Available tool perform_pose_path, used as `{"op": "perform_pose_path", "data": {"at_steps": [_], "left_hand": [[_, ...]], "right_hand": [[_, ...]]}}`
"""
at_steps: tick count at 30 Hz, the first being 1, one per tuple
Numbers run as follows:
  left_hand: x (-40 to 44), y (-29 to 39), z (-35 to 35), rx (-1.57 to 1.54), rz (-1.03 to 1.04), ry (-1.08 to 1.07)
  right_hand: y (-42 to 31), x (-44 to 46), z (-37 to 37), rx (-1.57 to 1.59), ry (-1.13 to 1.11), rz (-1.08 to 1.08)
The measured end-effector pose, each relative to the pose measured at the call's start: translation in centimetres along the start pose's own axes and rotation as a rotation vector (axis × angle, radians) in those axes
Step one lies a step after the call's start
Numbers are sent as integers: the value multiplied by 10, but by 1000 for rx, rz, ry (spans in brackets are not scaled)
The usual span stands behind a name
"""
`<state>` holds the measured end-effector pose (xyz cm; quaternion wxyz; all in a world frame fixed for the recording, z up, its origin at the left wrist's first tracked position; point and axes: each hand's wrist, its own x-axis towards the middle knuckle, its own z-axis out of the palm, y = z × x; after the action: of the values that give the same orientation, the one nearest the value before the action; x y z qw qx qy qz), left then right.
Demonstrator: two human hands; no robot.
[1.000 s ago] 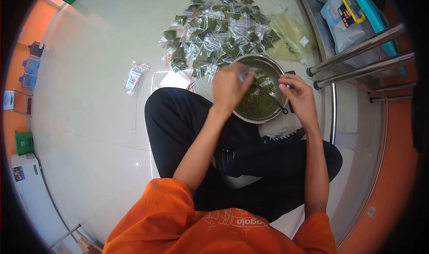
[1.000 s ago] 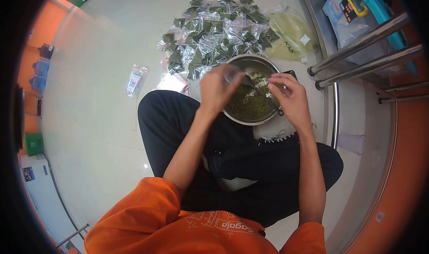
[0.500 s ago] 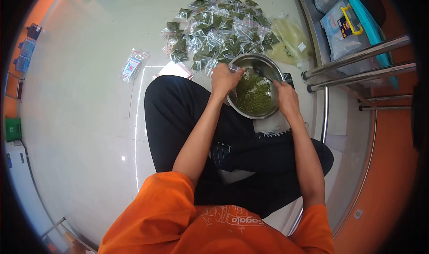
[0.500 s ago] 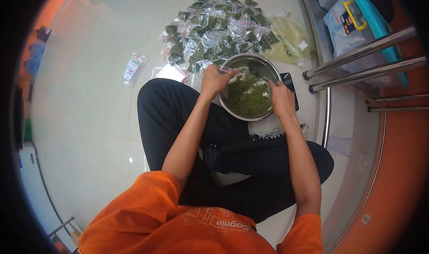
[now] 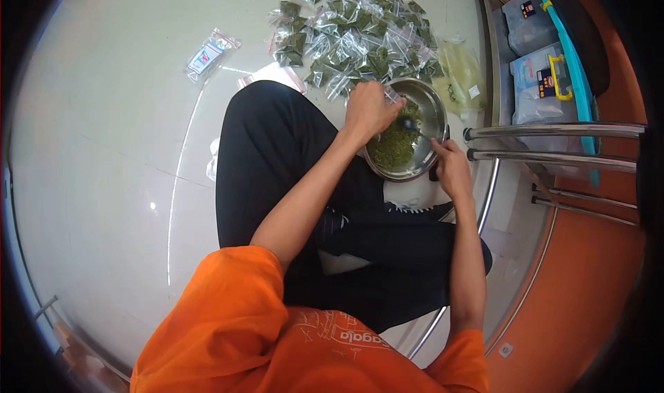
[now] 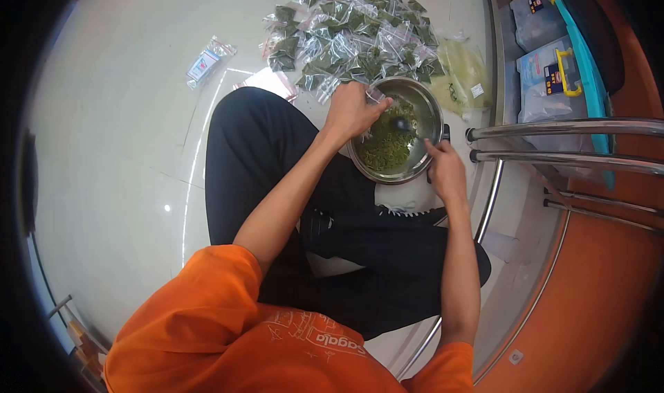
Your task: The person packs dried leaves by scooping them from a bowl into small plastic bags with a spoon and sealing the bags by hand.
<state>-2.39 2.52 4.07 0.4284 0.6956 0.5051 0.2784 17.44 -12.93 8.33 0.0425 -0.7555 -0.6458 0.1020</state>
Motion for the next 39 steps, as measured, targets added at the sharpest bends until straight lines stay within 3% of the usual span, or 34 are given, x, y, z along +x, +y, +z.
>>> {"op": "perform_pose_path", "data": {"at_steps": [5,11,13,15,17,20,25,27,31,33,36,37,39], "left_hand": [[-4,4,-8,-12,39,8],[0,7,-6,-93,92,-40],[0,1,-4,-75,147,-12],[1,-1,-4,-18,181,56],[3,-1,-3,-74,131,8],[1,2,-3,-121,92,-34],[-3,7,-9,-62,162,-15],[-2,7,-7,-2,157,-7],[-3,9,-6,-22,126,-50],[-3,10,-4,-43,132,-31],[-4,11,-6,-3,138,-31],[-5,11,-6,2,124,-15],[-2,9,-3,9,134,-16]], "right_hand": [[-12,-3,0,64,-193,-146],[6,25,13,75,178,14],[-1,23,15,172,150,-10],[-6,13,10,137,-151,-101],[-1,7,5,125,-117,-75],[2,12,-5,-57,172,33],[-7,5,-4,-199,99,199],[-8,-9,-14,-189,-82,203],[-6,-7,-14,-112,194,309],[-5,-8,-8,-67,193,331],[-6,-13,-6,26,-77,271],[-7,-11,-8,39,-70,280],[-5,-7,-5,162,194,322]]}}
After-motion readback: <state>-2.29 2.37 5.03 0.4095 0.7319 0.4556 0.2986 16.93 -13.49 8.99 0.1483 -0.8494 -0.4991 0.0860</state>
